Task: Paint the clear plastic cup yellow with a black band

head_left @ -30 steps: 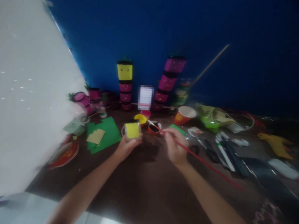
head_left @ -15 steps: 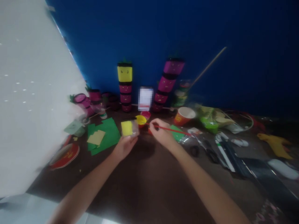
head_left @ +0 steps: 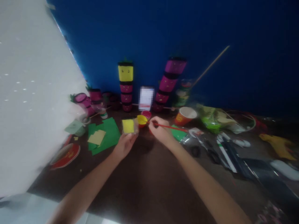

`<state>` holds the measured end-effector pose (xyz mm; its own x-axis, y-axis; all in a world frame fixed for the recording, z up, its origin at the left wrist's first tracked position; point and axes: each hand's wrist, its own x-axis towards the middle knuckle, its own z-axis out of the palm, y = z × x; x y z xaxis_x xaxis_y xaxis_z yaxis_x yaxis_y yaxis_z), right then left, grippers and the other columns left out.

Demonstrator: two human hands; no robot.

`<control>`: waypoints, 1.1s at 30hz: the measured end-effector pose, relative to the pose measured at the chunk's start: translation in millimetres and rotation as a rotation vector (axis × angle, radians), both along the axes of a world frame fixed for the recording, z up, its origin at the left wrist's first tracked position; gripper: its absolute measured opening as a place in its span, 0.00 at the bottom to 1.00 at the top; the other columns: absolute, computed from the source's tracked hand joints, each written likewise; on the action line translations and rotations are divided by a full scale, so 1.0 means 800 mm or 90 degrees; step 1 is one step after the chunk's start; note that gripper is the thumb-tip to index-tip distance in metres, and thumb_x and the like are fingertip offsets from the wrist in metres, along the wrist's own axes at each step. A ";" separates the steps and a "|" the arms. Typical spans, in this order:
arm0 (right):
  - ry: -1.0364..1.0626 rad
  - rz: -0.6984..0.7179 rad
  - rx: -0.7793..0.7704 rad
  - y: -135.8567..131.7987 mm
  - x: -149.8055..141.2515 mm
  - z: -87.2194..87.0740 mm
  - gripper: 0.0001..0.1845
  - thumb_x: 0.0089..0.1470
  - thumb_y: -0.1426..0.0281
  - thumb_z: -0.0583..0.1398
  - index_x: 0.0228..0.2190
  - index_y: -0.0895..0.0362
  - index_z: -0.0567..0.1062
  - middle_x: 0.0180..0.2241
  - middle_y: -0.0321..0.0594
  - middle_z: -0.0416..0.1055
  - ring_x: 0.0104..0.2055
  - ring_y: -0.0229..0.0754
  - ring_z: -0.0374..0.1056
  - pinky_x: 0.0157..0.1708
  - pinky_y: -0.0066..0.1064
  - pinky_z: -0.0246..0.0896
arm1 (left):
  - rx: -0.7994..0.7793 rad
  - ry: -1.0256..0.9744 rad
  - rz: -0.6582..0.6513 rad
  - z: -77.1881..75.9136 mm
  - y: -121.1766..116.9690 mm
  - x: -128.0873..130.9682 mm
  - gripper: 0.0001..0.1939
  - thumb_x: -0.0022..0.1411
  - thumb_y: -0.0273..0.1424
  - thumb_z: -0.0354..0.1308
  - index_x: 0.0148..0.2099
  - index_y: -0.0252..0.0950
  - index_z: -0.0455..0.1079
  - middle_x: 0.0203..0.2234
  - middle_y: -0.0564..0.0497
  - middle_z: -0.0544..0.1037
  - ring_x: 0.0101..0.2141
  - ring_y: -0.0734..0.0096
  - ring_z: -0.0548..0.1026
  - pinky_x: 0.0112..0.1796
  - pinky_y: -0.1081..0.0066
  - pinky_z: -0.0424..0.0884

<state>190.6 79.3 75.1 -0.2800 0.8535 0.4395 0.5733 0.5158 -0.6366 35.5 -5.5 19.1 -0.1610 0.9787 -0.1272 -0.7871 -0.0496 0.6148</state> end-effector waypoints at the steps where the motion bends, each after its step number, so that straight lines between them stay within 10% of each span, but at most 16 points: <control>1: 0.027 -0.009 0.004 -0.003 0.003 0.001 0.05 0.48 0.73 0.56 0.24 0.56 0.71 0.24 0.37 0.72 0.27 0.40 0.67 0.30 0.30 0.61 | 0.006 0.002 -0.010 0.000 0.000 0.000 0.05 0.49 0.24 0.63 0.32 0.33 0.75 0.35 0.49 0.81 0.42 0.69 0.77 0.51 0.69 0.66; 8: 0.301 0.005 0.008 -0.052 0.032 0.012 0.04 0.53 0.71 0.56 0.30 0.55 0.70 0.27 0.37 0.73 0.29 0.39 0.71 0.28 0.29 0.66 | 0.018 0.057 -0.020 0.001 -0.003 0.003 0.05 0.48 0.26 0.64 0.32 0.35 0.75 0.36 0.50 0.81 0.47 0.65 0.74 0.54 0.64 0.62; 15: 0.192 0.132 0.208 -0.087 0.035 0.010 0.10 0.48 0.80 0.56 0.33 0.55 0.71 0.31 0.39 0.72 0.34 0.39 0.70 0.34 0.31 0.67 | 0.036 0.095 -0.038 0.014 -0.005 0.009 0.21 0.48 0.26 0.65 0.47 0.35 0.72 0.39 0.49 0.79 0.45 0.67 0.74 0.52 0.68 0.63; 33: 0.221 0.159 0.198 -0.094 0.035 0.014 0.12 0.47 0.81 0.55 0.33 0.56 0.70 0.30 0.40 0.71 0.33 0.40 0.69 0.33 0.32 0.67 | 0.087 0.106 -0.044 0.015 -0.006 0.012 0.21 0.49 0.26 0.64 0.47 0.37 0.72 0.42 0.49 0.78 0.44 0.69 0.74 0.51 0.69 0.64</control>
<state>218.3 4.0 86.6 -0.2519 0.5934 0.7645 0.1915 0.8049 -0.5617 45.2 -10.4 31.1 -0.1011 0.9944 0.0301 -0.6801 -0.0912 0.7274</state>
